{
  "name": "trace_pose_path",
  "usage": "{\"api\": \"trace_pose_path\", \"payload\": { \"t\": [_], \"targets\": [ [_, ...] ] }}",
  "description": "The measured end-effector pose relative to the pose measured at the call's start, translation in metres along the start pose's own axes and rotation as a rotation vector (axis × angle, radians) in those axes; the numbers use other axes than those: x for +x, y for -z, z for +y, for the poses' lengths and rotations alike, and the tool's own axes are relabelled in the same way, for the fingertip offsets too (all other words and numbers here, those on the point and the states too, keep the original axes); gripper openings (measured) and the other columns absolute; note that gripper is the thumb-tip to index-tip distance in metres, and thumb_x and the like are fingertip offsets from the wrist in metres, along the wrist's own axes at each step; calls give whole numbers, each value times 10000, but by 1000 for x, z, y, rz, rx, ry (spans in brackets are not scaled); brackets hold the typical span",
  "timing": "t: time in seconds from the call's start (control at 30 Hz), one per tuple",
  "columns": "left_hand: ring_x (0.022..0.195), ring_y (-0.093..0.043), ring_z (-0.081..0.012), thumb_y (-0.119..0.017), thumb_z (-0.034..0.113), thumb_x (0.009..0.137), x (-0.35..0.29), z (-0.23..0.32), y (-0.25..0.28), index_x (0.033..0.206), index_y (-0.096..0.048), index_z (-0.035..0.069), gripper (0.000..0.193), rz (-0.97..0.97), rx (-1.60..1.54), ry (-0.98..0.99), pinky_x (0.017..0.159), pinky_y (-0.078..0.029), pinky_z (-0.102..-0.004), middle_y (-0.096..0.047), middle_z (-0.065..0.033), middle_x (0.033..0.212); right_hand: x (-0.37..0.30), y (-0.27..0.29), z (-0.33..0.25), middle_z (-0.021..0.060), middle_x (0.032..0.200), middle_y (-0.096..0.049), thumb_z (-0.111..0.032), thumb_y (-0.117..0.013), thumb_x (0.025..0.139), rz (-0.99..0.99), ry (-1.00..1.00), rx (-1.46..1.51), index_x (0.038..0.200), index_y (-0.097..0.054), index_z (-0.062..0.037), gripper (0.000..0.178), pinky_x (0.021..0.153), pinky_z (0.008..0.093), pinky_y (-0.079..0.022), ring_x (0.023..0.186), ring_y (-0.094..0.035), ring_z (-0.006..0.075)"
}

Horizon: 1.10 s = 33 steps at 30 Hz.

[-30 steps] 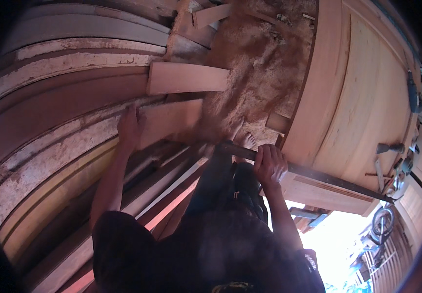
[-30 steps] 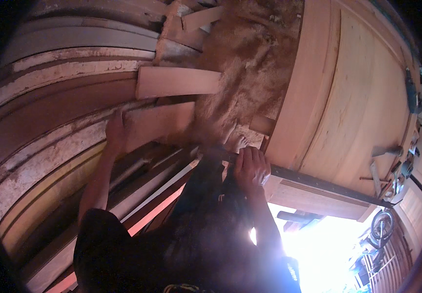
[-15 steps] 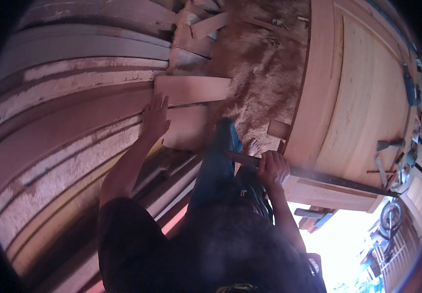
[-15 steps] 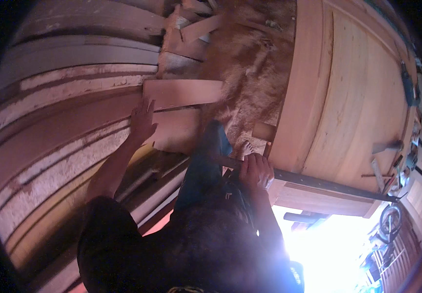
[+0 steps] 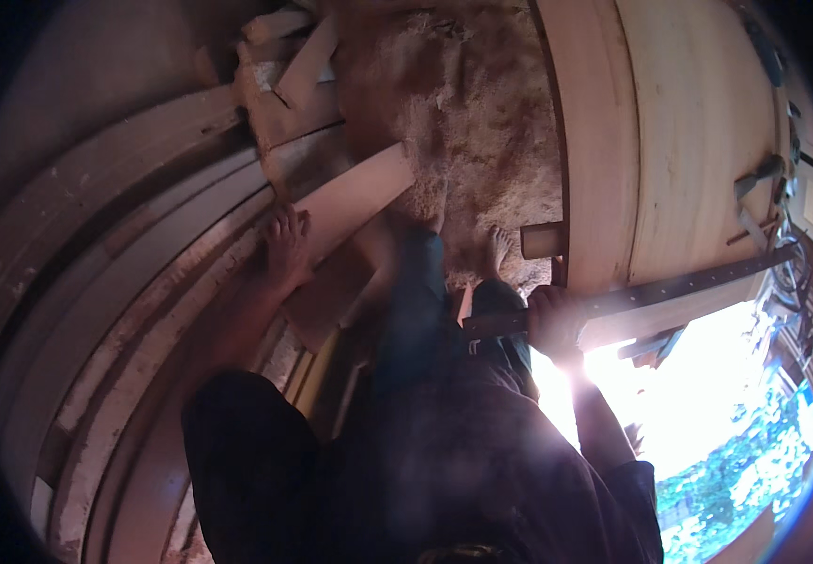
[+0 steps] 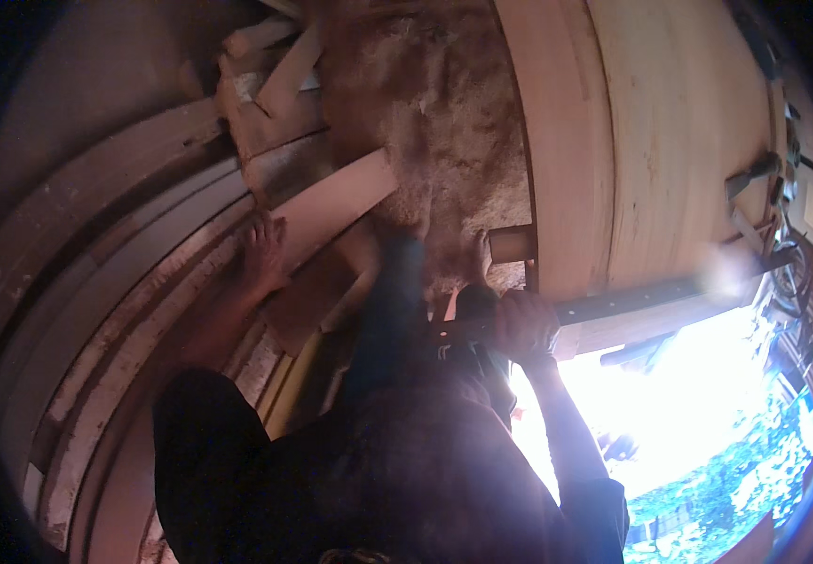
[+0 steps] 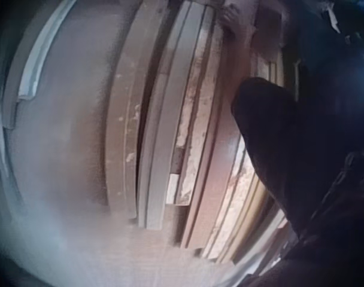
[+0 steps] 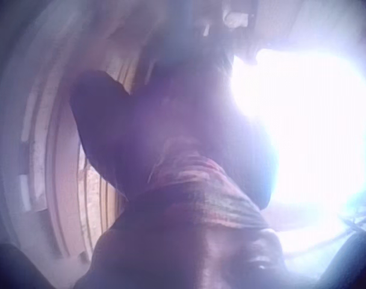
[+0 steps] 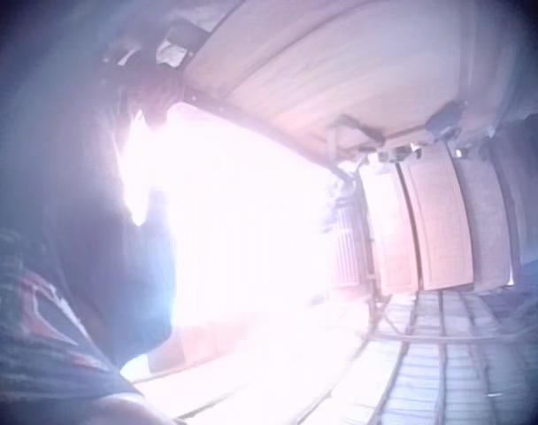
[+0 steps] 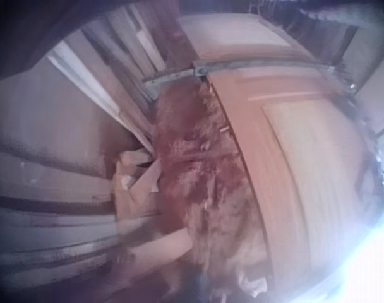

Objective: The person assembles a wooden structure by positioning planks, striking them with a hammer, and drilling holes into the wood. The person handles wooden planks and uses a hammer and a power drill to join components.

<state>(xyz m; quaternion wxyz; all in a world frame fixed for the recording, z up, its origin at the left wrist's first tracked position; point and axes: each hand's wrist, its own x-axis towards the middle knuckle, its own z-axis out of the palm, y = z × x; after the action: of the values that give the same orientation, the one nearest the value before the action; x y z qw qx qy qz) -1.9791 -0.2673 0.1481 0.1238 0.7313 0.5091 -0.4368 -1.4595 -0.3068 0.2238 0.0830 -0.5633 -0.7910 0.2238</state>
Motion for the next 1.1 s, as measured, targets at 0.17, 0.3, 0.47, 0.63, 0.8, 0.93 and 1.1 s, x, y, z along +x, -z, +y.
{"api": "trace_pose_path", "payload": {
  "t": [0.17,0.3,0.47,0.63,0.8,0.93,1.1],
  "targets": [
    [1505,-414,-472,-900,673,708,-54,-16,58,1605,-444,19,1200,65,47,-35,1230,-346,-574,-394,-311,1671,5,5,-8,106,939,-737,-179,-685,936,5,10,0,901,-715,-85,105,779,469,-570,892,-733,316],
    [1532,-388,-488,-872,700,756,-94,-42,74,1628,-405,-28,1228,77,-32,6,1272,-289,-585,-385,-327,1676,4,2,-7,98,956,-731,-197,-696,940,6,-29,0,928,-722,-95,106,808,469,-565,920,-725,318],
    [1608,-270,-509,-820,693,830,-110,-53,70,1648,-415,-4,1149,-188,-22,3,1307,-249,-609,-324,-316,1713,2,2,-7,73,941,-711,-189,-654,956,67,-36,54,906,-696,-101,110,811,464,-549,908,-706,308],
    [1632,-213,-513,-815,665,845,-114,-41,39,1662,-428,52,1092,-266,-37,-52,1288,-238,-694,-311,-267,1730,2,-1,-6,84,924,-707,-189,-670,946,116,-22,76,895,-688,-98,106,789,470,-539,883,-704,312],
    [1640,-249,-433,-771,594,929,-129,-23,54,1658,-458,93,938,-335,21,-52,1309,-235,-652,-332,-229,1733,-4,-4,-7,88,898,-706,-199,-704,922,118,-53,62,842,-683,-111,120,781,479,-539,864,-704,327],
    [1606,-336,-394,-748,511,981,-150,-6,60,1646,-480,95,829,-298,-326,-18,1286,-321,-588,-371,-241,1707,-1,-10,-7,88,871,-694,-236,-734,908,135,-126,103,812,-710,-103,166,778,502,-561,872,-708,337],
    [1387,-610,-344,-702,360,1057,-124,-16,-4,1556,-581,44,603,-278,-893,15,1144,-515,-458,-616,-240,1496,15,-6,-24,108,857,-727,-347,-778,926,112,-265,211,792,-766,-102,280,799,519,-584,855,-728,352]
  ]
}}
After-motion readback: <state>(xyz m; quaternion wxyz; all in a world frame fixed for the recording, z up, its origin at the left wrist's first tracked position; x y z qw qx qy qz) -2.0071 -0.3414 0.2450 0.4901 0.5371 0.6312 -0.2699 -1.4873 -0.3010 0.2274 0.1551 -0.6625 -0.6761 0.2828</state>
